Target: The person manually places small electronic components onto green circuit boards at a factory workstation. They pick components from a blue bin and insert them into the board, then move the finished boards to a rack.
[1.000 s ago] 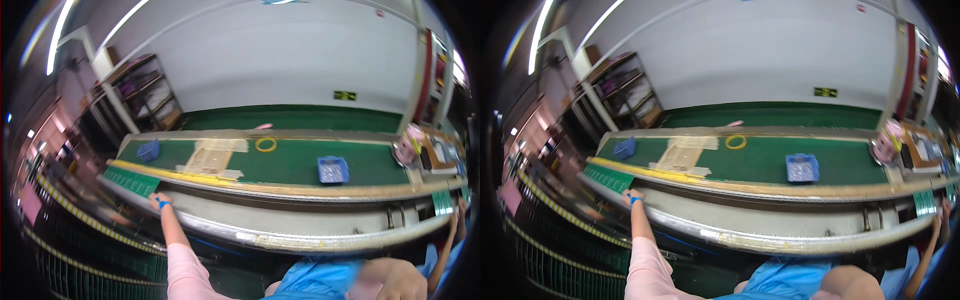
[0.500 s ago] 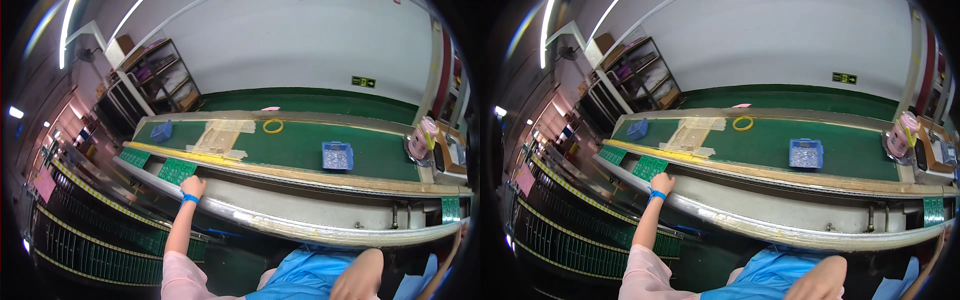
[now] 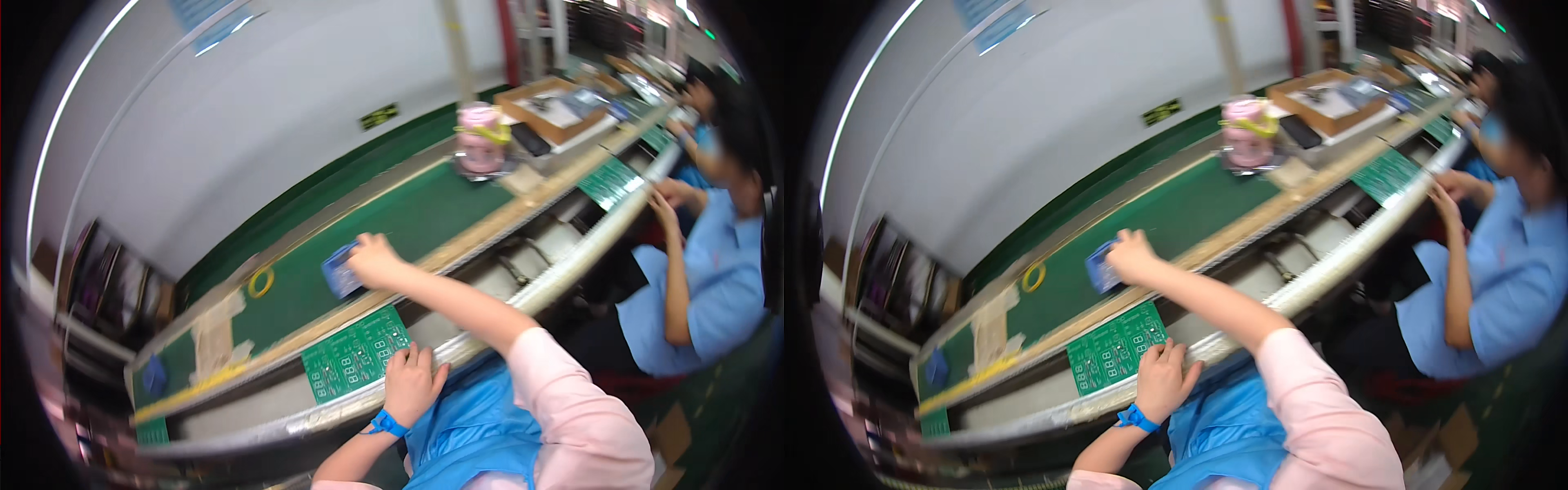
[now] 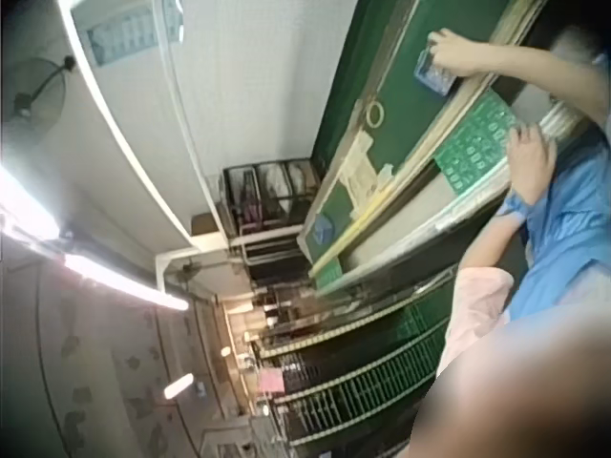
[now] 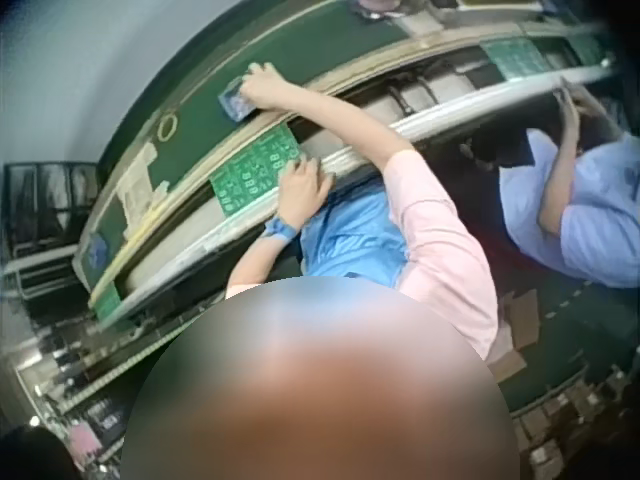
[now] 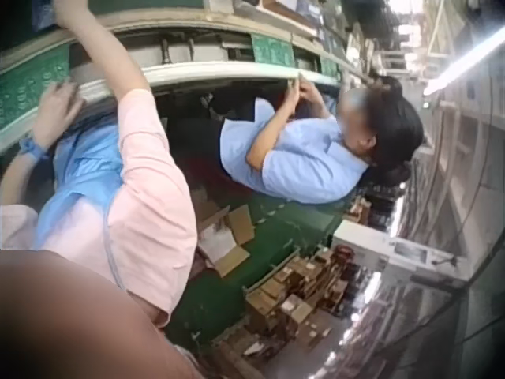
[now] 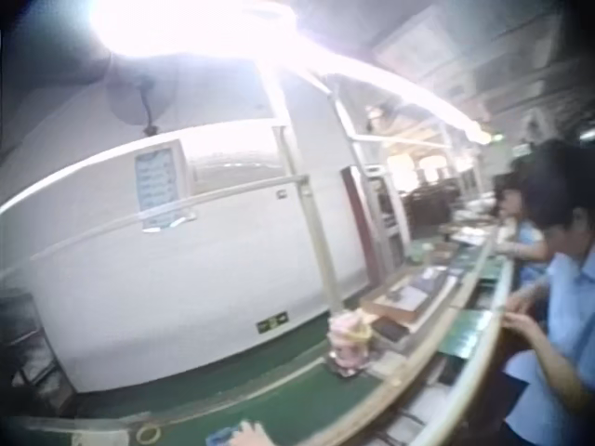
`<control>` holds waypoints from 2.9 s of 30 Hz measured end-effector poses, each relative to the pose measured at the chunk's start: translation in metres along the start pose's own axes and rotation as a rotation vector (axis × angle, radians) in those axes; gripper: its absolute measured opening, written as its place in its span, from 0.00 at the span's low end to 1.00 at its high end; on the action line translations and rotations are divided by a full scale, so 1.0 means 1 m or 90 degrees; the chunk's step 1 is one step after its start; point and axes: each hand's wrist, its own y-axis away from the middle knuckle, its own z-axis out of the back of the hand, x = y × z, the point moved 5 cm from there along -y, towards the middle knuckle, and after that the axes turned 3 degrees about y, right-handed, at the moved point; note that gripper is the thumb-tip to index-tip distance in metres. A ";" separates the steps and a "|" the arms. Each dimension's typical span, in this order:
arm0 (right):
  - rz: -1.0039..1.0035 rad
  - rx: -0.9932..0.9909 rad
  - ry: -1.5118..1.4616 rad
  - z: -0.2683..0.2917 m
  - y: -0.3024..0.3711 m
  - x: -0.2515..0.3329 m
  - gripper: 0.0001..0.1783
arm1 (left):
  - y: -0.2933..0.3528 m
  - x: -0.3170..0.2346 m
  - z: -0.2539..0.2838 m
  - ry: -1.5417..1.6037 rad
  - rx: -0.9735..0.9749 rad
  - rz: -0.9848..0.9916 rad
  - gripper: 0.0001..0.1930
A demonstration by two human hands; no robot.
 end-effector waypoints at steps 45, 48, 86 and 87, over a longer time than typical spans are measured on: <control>-0.096 0.306 -0.851 -0.006 0.103 -0.048 0.10 | -0.124 0.196 0.018 0.004 -0.159 0.123 0.04; -0.165 0.299 -0.849 -0.010 0.105 -0.055 0.10 | -0.123 0.207 0.018 0.077 -0.171 0.138 0.06; -0.182 0.164 -0.694 0.008 0.110 -0.041 0.15 | -0.059 0.144 -0.004 0.438 0.003 0.169 0.11; -0.163 0.158 -0.664 0.008 0.109 -0.039 0.15 | -0.058 0.144 -0.005 0.438 0.006 0.170 0.11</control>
